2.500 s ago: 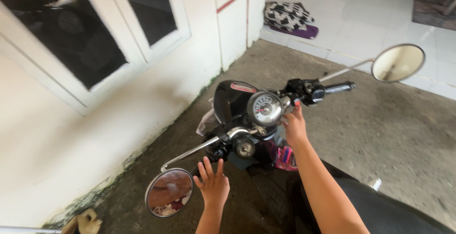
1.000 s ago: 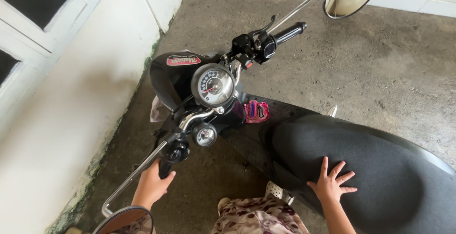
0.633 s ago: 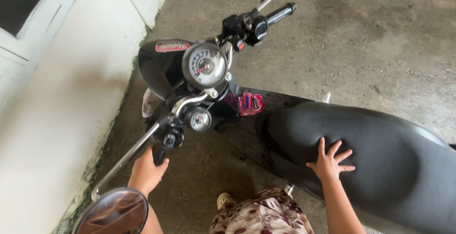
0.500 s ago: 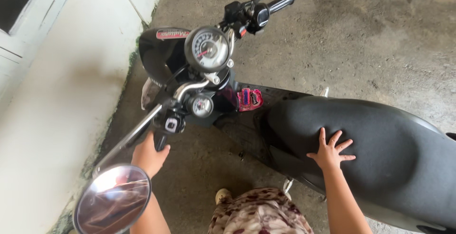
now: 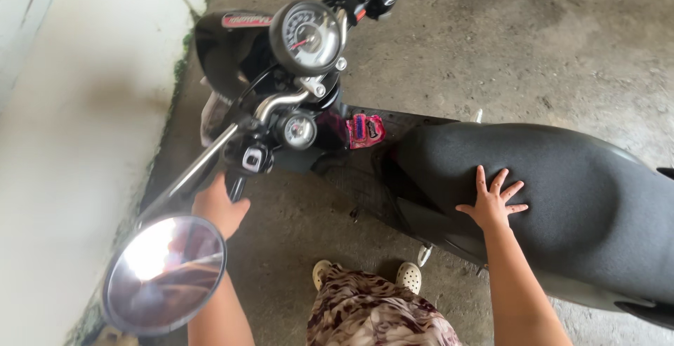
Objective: The person rinses a scooter with a hose, then uses a red cloth and a white bucket to wipe the seat and body. The person also rinses the front wheel and places a white cloth over the front fairing while continuing to rinse the scooter.
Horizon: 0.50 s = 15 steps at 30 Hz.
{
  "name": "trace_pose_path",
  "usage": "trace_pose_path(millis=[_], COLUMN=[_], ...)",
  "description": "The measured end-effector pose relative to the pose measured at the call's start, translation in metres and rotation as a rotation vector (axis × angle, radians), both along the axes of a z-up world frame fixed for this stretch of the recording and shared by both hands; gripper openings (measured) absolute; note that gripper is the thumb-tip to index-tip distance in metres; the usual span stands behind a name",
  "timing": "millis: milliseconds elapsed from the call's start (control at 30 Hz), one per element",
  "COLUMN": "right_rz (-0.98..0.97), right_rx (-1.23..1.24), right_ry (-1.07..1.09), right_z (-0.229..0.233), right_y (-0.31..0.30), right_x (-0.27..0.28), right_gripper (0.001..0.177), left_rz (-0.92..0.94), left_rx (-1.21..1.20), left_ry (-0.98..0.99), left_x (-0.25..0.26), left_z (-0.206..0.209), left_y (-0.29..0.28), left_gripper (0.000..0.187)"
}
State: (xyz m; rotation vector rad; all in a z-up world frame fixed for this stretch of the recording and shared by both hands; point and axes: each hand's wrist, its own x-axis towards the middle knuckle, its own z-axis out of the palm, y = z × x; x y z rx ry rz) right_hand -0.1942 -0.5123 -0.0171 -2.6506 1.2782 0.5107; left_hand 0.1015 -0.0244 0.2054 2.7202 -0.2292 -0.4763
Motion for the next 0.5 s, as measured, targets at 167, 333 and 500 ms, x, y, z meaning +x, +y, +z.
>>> trace_pose_path(millis=[167,333,500], right_rz=[-0.018,-0.025,-0.011], right_rx=[-0.009,-0.024,-0.064], right_ry=[0.009,0.017,0.043], right_z=[0.001,0.003,0.007], right_y=[0.006,0.0,-0.012], right_x=[-0.023,-0.042,-0.068], right_gripper=[0.13,0.127,0.127], left_rz=[0.058,0.071,0.048], left_rx=[-0.006,-0.022,0.025], left_ry=[0.195,0.259,0.289], left_x=[-0.024,-0.046,-0.066], left_z=[0.007,0.012,0.013], left_y=[0.011,0.011,0.0], left_gripper=[0.061,0.061,0.063])
